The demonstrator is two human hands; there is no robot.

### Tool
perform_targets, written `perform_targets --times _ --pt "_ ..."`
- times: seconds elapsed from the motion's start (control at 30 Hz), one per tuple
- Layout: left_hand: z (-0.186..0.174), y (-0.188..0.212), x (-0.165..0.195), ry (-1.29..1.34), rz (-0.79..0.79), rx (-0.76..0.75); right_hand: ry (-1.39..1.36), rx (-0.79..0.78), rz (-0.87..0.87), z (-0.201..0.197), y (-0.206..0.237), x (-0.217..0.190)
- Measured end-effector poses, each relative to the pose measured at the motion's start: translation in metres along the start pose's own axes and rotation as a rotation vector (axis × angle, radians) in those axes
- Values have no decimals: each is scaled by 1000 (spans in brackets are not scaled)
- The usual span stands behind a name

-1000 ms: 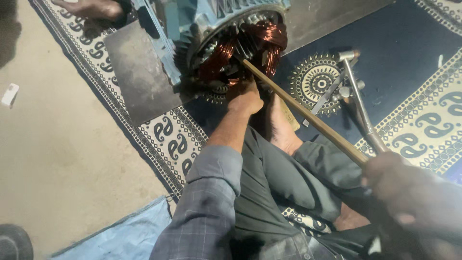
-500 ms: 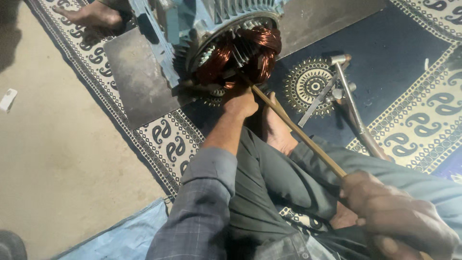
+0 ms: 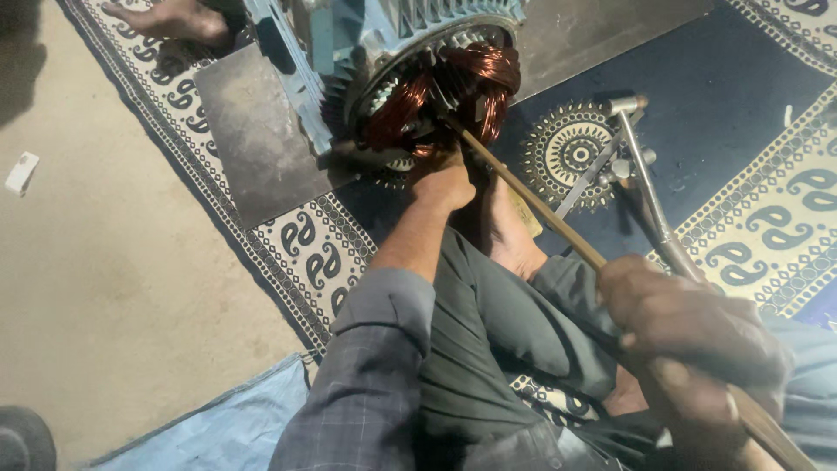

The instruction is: The person sits on the floor working on an electric motor stator, using a long wooden stick to lever and press copper windings inside the stator, then uses a hammer and a punch to drive components out of the motor housing, repositioning the motor between strikes.

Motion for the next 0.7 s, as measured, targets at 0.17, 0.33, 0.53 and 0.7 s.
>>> perform_targets --times 0.17,0.33,0.53,0.7 --pt "6 -4 -12 -25 -98 -117 14 -157 -69 6 -26 -38" --pt "4 -4 -2 -27 -5 -59 -616 -14 436 106 -99 62" --pt "4 0 -6 1 -62 -126 -933 112 890 162 -37 255" --pt "-14 1 -4 -49 -112 -108 -838 244 968 141 -10 286"
Point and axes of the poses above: each hand's wrist, its own y-axis away from the middle knuckle, its own z-axis out of the palm, x = y × z, the point moved 10 cm from there along -y, towards the middle knuckle, and after that the axes turned 9 degrees about y, right-handed, at the moved point
